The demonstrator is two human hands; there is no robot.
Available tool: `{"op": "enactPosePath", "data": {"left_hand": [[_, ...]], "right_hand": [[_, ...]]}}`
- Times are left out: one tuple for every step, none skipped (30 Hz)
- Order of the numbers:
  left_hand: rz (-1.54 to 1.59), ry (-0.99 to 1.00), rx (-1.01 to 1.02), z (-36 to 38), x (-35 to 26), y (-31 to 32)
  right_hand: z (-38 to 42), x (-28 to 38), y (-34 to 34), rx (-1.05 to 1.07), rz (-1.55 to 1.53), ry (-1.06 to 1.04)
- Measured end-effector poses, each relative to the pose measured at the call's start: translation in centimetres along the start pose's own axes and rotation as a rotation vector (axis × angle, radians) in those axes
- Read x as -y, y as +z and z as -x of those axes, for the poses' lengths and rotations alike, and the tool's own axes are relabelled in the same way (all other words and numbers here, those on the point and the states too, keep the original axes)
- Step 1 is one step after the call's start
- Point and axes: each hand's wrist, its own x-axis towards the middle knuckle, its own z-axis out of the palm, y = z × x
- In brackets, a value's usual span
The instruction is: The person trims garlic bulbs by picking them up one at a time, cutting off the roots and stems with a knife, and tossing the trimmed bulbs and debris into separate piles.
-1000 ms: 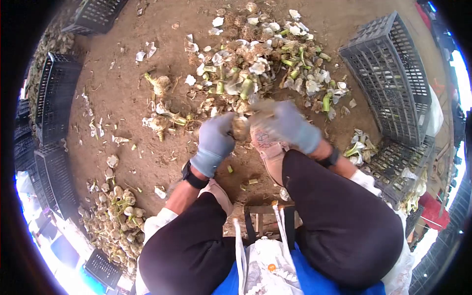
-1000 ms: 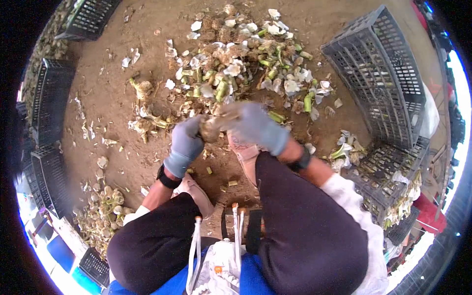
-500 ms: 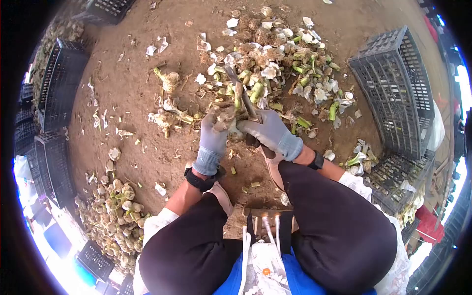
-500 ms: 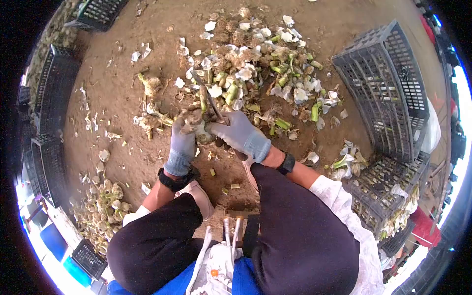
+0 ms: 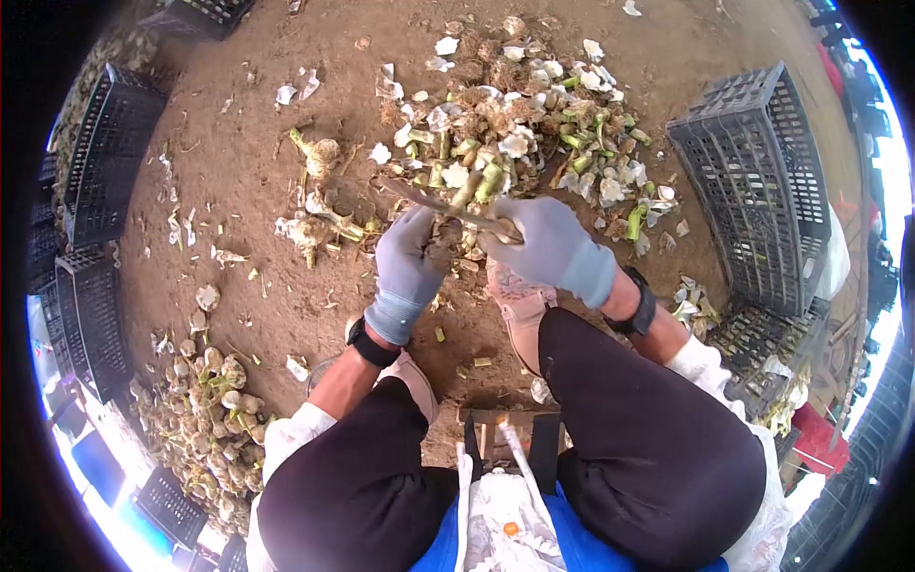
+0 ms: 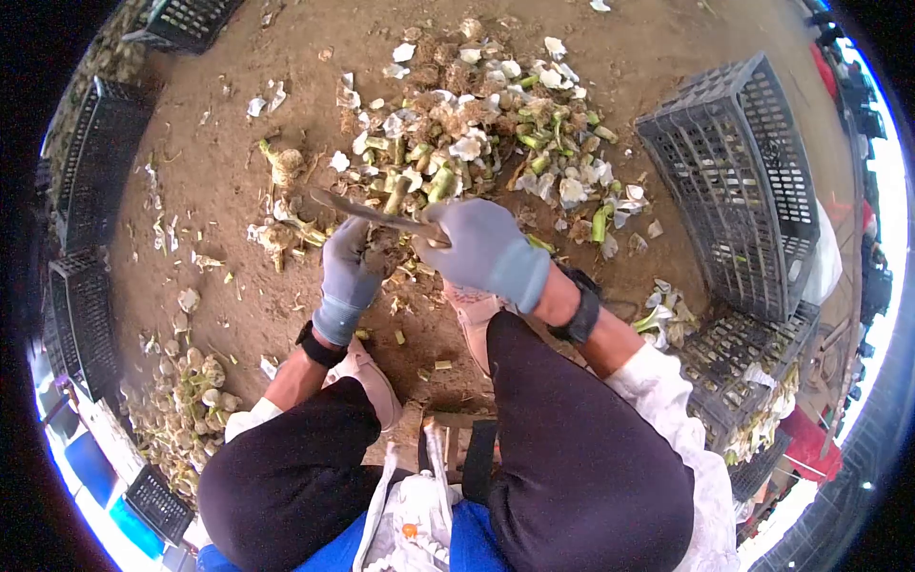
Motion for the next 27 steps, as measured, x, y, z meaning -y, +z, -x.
{"op": "enactPosePath", "data": {"left_hand": [[-0.023,-0.027,0.019,-0.3,0.1,0.3],[-0.028,-0.022,0.021,-0.3,0.1,-0.1],[-0.078,-0.001,0.020,-0.6,0.4,-0.9],[-0.129,0.012,0.021,-0.6,0.9,-1.8],[0.025,0.108,-0.126,-0.4,1.7,-2.2],[-0.115,0.157,-0.121,-0.5,1.9,-3.9],[-0.151,0.089,-0.221,0.5,2.7,-5.3],[-0.194,0.027,-0.320,2.1,3.8,-7.0],[-0.091,-0.118,-0.486,4.4,5.9,-9.3],[0.013,-0.258,-0.647,7.0,7.5,-12.9],[-0.893,-0.217,-0.539,9.8,7.7,-18.2],[-1.001,-0.585,-0.503,12.4,6.0,-21.9],[-1.283,-0.878,-0.437,14.3,4.8,-24.8],[-1.554,-1.187,-0.347,15.7,4.1,-27.0],[-1.566,-1.203,-0.348,17.0,5.7,-27.7],[-1.103,-0.880,-0.596,18.5,9.1,-27.5],[-0.627,-0.539,-0.784,18.8,11.2,-27.3],[0.133,-0.764,-0.943,12.9,8.8,-21.6],[-0.205,-0.620,-0.537,10.3,9.0,-17.8],[-0.433,-0.501,-0.440,10.9,17.4,-14.7],[-0.595,-0.465,-0.306,6.8,14.3,-11.6],[-0.691,-0.601,-0.259,4.1,14.2,-9.2],[-1.067,-0.576,-0.346,2.8,15.3,-7.6],[-1.053,-0.581,-0.341,2.4,16.3,-7.7],[-0.614,-0.644,-0.409,1.9,17.4,-8.4],[-0.172,-0.680,-0.462,1.4,18.2,-8.9],[0.100,-0.587,-0.410,1.7,18.0,-9.3]], "right_hand": [[-0.6,-1.3,0.1,0.007,-0.003,-0.050],[-1.1,-2.7,0.8,0.013,-0.010,-0.106],[-0.4,-6.4,1.5,0.005,0.267,-0.067],[0.6,-8.1,0.9,0.064,0.239,-0.023],[2.3,-9.5,0.5,0.133,0.205,0.038],[3.7,-10.6,-0.1,0.144,0.225,0.071],[4.4,-11.5,-0.5,0.150,0.242,0.094],[4.8,-12.0,-0.7,0.096,0.144,0.137],[4.8,-11.9,-0.7,0.040,0.037,0.178],[4.4,-10.8,-0.7,0.036,0.005,0.159],[4.3,-9.4,-1.3,-0.018,-0.118,0.278],[3.9,-8.8,-1.5,-0.067,-0.232,0.398],[3.3,-9.3,-1.1,-0.060,-0.244,0.386],[2.7,-10.1,-0.5,-0.132,-0.142,0.318],[2.2,-10.3,0.0,-0.203,-0.036,0.250],[1.6,-9.7,0.4,-0.193,-0.037,0.240],[1.0,-8.6,0.9,-0.162,-0.059,0.199],[0.5,-7.5,1.3,-0.136,-0.078,0.159],[0.3,-6.1,1.6,-0.111,-0.106,0.171],[0.3,-6.1,2.0,-0.111,-0.103,0.173],[0.2,-6.4,2.7,-0.106,-0.058,0.104],[0.0,-6.9,3.4,-0.103,-0.011,0.037],[0.0,-7.9,4.2,-0.149,0.006,-0.051],[0.3,-7.1,3.9,-0.146,0.018,-0.042],[0.3,-5.3,3.5,-0.095,0.044,0.011],[0.1,-3.7,3.2,-0.049,0.070,0.063],[-0.2,-2.2,3.2,-0.080,0.112,0.004]]}}
